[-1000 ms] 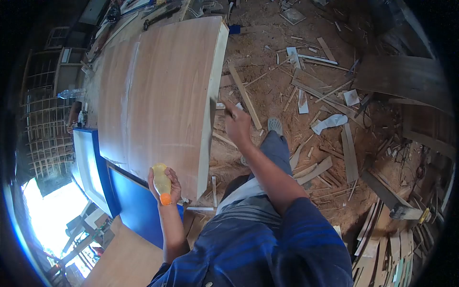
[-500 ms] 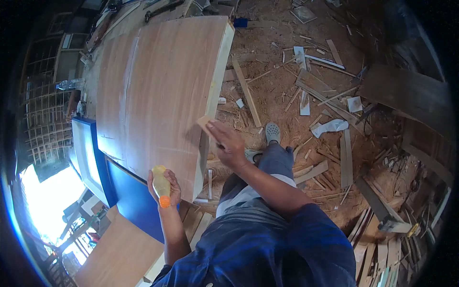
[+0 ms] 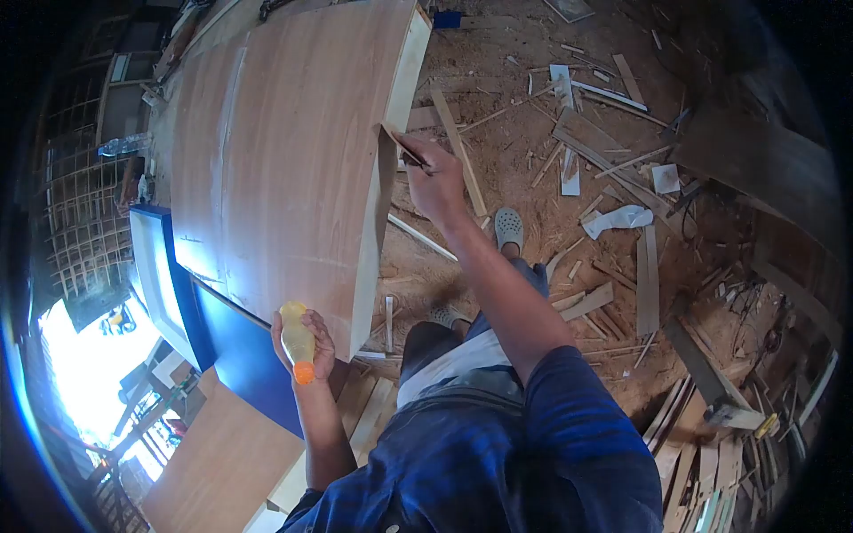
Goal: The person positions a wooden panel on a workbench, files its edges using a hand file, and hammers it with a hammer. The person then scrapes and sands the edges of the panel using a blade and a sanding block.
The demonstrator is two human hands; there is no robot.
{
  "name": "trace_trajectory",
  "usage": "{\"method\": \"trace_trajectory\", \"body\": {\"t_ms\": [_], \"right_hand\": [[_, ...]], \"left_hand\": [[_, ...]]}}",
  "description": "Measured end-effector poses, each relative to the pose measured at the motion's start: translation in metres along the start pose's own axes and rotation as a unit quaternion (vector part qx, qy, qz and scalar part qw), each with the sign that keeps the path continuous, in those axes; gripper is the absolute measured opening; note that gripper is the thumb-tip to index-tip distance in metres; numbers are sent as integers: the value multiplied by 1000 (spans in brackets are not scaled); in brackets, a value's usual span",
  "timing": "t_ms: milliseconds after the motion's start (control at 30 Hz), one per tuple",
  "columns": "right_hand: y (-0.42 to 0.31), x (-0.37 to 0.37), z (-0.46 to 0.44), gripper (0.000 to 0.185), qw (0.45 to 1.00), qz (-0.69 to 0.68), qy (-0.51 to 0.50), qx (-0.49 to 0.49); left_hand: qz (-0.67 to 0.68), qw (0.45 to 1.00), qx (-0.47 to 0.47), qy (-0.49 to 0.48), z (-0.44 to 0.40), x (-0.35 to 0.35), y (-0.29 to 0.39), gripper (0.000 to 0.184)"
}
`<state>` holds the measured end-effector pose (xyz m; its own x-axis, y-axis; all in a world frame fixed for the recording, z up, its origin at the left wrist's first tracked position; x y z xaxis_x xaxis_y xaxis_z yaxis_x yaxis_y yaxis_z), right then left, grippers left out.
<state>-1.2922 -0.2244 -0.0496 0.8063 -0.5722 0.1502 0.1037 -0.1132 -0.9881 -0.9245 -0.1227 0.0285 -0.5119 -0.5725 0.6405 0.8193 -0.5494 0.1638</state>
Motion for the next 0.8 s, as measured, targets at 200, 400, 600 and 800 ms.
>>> {"method": "trace_trajectory", "body": {"t_ms": [200,400,600,800], "right_hand": [[-1,11,65,47,997,2,-37,62],[-6,33,151,49,999,-20,-33,30],[2,58,239,50,1000,0,-10,17],[-17,88,319,56,997,63,0,-34]], "left_hand": [[-35,999,-25,-27,15,-16,10,54],[-50,995,-37,-74,43,-47,29,58],[-75,994,-44,-62,66,-92,52,60],[-92,990,-54,-89,83,-123,69,63]]}}
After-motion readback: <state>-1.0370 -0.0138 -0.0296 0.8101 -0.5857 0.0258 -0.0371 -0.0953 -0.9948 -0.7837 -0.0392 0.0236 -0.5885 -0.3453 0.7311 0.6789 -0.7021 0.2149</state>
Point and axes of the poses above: each hand's wrist, its own z-axis away from the middle knuckle, its own x-axis out of the palm, y = z × x, the point moved 10 cm from there along -z, towards the middle knuckle, and after that the axes turned 5 degrees about -x, right-handed, at the moved point
